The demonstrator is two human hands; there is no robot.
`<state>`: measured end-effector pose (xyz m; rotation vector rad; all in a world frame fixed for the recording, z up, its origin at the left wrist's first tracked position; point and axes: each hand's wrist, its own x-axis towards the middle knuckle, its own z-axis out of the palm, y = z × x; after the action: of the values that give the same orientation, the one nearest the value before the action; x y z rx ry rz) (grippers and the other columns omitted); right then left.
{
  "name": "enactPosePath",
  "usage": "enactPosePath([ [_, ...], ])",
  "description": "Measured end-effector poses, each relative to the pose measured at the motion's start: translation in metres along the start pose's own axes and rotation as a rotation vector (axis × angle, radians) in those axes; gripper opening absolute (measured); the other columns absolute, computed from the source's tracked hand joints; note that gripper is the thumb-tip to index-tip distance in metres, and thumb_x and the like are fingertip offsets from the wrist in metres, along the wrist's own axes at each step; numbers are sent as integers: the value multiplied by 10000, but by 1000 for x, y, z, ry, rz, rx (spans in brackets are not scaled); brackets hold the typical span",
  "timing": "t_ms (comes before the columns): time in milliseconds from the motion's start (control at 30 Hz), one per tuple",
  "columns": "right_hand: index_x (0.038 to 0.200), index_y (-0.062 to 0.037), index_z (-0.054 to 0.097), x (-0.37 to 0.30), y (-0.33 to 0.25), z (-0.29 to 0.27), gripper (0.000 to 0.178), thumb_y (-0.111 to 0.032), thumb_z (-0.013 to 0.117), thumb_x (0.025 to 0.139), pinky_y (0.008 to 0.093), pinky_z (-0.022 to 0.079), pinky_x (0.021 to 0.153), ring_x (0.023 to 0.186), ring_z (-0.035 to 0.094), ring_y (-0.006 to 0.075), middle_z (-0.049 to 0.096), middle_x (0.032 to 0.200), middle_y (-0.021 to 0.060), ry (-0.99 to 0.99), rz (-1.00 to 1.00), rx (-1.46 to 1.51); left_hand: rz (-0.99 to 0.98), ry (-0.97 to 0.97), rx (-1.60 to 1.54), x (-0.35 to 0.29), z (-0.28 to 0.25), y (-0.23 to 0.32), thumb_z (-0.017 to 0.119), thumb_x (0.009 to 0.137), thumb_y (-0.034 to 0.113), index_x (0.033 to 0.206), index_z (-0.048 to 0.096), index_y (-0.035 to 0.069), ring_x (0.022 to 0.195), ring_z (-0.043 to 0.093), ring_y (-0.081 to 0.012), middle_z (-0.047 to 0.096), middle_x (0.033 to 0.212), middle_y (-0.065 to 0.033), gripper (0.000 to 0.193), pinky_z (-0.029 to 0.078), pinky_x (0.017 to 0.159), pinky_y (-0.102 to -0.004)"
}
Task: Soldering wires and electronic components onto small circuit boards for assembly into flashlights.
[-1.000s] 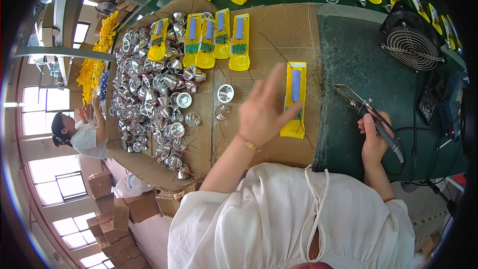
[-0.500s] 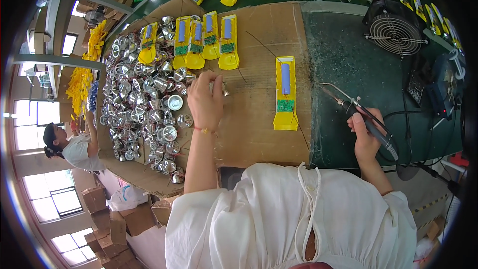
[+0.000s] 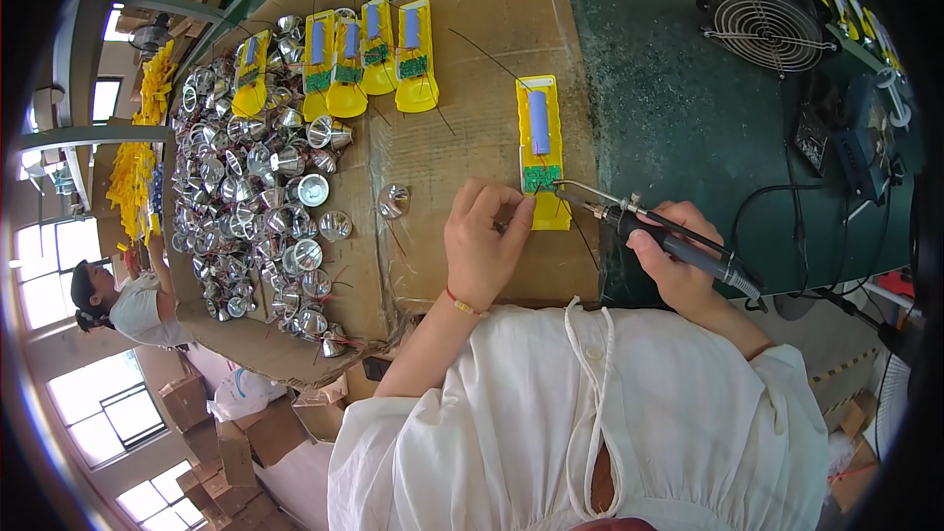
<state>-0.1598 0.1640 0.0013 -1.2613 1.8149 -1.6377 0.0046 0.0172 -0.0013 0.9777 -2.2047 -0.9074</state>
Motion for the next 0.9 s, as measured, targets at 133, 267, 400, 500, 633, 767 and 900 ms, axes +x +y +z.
enactPosePath([
  [133,848,13,578,-3,4,3,167,-96,681,774,211,444,520,576,563,74,620,683,57,27,56,69,-47,-10,-38,-3,3,-6,675,756,65,746,582,19,616,562,-191,553,768,-76,104,455,521,-283],
  [267,838,11,578,-3,6,6,163,-96,683,773,208,437,515,567,552,68,611,667,49,39,73,77,-41,-17,-46,-3,4,-6,671,758,61,746,581,19,603,561,-185,552,769,-75,100,457,518,-278],
  [400,828,10,578,-2,7,9,159,-93,685,771,206,430,506,559,545,61,604,650,42,54,102,104,-52,-39,-55,-3,2,-6,660,774,48,765,584,-3,601,568,-150,556,788,-74,93,460,524,-253],
  [500,827,10,575,-3,8,9,156,-88,683,772,206,427,501,555,539,56,599,641,37,51,94,100,-43,-54,-40,-3,1,-6,652,790,42,782,586,-25,606,576,-120,561,809,-72,95,462,533,-233],
  [633,826,15,568,-3,3,9,152,-80,677,779,204,424,502,562,533,50,594,643,32,48,135,120,-13,-46,-19,-4,1,-10,650,790,43,780,584,-28,606,578,-123,564,812,-72,97,461,533,-232],
  [767,840,17,564,-6,5,8,152,-79,670,788,201,431,519,582,543,54,605,667,39,84,135,133,-38,-53,-36,-5,0,-8,651,789,48,779,585,-26,604,577,-124,565,804,-72,100,456,532,-229],
  [900,864,18,562,-7,2,8,159,-82,664,796,200,443,539,601,556,62,620,692,50,116,181,178,-45,-47,-41,-5,0,-6,652,790,56,779,588,-22,595,571,-120,566,792,-70,102,450,528,-230],
])
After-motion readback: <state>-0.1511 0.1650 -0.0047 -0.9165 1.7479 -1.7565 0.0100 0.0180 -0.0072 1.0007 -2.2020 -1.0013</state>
